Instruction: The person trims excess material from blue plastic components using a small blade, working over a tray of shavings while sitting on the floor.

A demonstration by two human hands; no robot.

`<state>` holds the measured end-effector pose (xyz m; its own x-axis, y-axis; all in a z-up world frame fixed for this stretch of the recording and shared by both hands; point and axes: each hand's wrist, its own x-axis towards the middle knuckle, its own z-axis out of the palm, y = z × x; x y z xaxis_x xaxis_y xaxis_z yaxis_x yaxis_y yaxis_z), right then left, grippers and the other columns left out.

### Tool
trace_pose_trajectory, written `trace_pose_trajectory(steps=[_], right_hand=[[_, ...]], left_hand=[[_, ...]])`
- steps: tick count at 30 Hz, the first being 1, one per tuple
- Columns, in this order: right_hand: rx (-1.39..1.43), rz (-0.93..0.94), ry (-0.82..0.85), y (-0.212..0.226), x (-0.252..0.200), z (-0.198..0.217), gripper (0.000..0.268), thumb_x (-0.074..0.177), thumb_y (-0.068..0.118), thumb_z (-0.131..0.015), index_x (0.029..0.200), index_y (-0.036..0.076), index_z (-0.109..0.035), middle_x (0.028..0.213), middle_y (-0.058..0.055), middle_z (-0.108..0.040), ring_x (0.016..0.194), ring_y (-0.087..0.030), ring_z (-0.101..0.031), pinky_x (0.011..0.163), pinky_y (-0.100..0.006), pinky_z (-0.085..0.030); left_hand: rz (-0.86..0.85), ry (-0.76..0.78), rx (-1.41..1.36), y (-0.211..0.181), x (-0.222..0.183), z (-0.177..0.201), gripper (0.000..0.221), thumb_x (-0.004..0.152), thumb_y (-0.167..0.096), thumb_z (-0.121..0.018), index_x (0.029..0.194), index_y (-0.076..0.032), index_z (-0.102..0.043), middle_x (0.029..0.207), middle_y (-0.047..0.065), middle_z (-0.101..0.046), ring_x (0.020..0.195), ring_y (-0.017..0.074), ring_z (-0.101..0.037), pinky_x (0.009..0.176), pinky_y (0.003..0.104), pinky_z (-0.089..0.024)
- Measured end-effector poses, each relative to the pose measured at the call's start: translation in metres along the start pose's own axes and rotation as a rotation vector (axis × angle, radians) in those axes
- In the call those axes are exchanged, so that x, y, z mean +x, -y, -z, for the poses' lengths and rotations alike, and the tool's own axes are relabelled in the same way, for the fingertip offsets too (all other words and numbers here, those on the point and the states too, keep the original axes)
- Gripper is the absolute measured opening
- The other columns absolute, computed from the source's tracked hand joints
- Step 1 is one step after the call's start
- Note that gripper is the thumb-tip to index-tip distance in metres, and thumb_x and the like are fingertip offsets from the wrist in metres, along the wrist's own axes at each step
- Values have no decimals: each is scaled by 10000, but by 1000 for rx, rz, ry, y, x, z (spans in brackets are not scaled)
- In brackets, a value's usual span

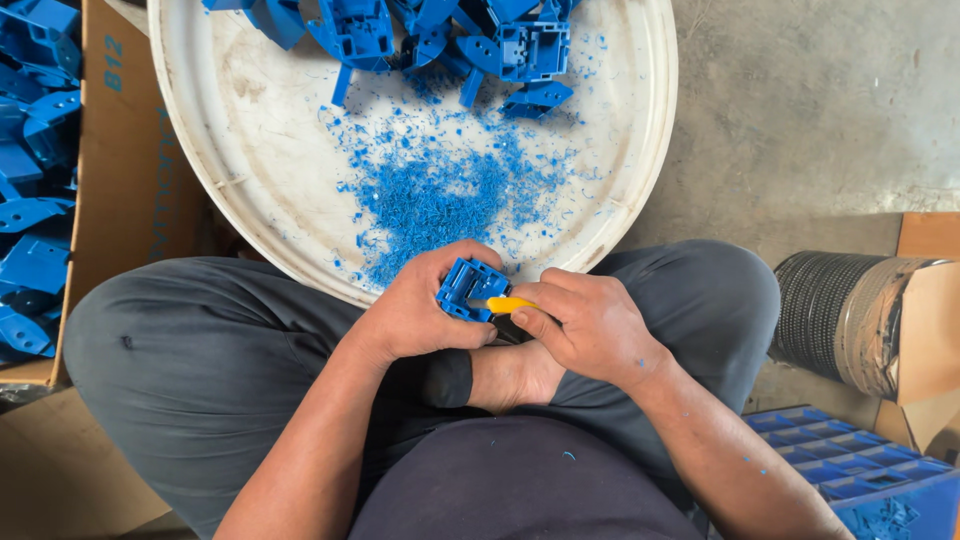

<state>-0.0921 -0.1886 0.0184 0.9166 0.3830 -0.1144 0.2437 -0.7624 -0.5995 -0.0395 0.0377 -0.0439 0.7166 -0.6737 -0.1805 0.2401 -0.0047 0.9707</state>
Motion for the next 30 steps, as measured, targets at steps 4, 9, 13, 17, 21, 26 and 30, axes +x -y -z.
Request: trace_pose_trajectory(steps=[4,9,13,17,21,26,30], right_hand=[[-6,-6,6,-2,-1,-4,218,915,278,-704,1069,136,-760,757,-61,-630,652,-284,-641,555,-399,-497],[-5,6,10,-2,1,-6,204,924,283,-703,1059,140,-756,760,-54,-634,659,-276,-646,563,-393,-499],[-11,-34,6,1,3,-9,212,913,288,-712,1057,143,-765,755,-45,-642,644,-265,-646,552,-385,-500],[-27,-21,-14,2,4,-10,210,907,284,-723,1053,139,-765,743,-41,-639,625,-259,-642,540,-379,-497],[-20,-19,-70,5,3,-16,200,909,285,-732,1038,135,-751,759,-32,-637,624,-246,-641,537,-366,-498],[-107,-26,-120,8,2,-23,186,895,288,-747,1015,145,-756,720,3,-624,595,-202,-638,482,-359,-453],[-168,-21,-153,9,0,-26,213,868,285,-750,1022,138,-744,732,24,-630,608,-186,-638,485,-371,-414]], left_hand=[[9,3,-12,2,1,-2,510,623,-106,-826,1105,-98,-658,927,-31,-674,848,77,-628,770,268,-542],[34,-2,-10,2,0,0,507,621,-115,-825,1100,-101,-658,900,-38,-671,820,75,-626,750,264,-542],[65,2,-26,3,1,0,503,613,-122,-828,1090,-103,-668,865,-36,-667,795,76,-629,732,262,-536],[65,12,-40,4,1,1,502,610,-132,-838,1083,-106,-672,854,-44,-671,786,75,-630,728,260,-537],[72,7,-34,4,1,3,494,614,-140,-852,1077,-110,-682,846,-44,-679,783,79,-635,723,265,-538],[-3,-37,-22,4,0,2,484,634,-150,-877,1075,-110,-681,882,-36,-690,808,81,-647,738,267,-543],[3,-71,-2,4,0,-1,481,643,-175,-888,1073,-115,-681,876,-28,-706,793,81,-662,726,264,-548]])
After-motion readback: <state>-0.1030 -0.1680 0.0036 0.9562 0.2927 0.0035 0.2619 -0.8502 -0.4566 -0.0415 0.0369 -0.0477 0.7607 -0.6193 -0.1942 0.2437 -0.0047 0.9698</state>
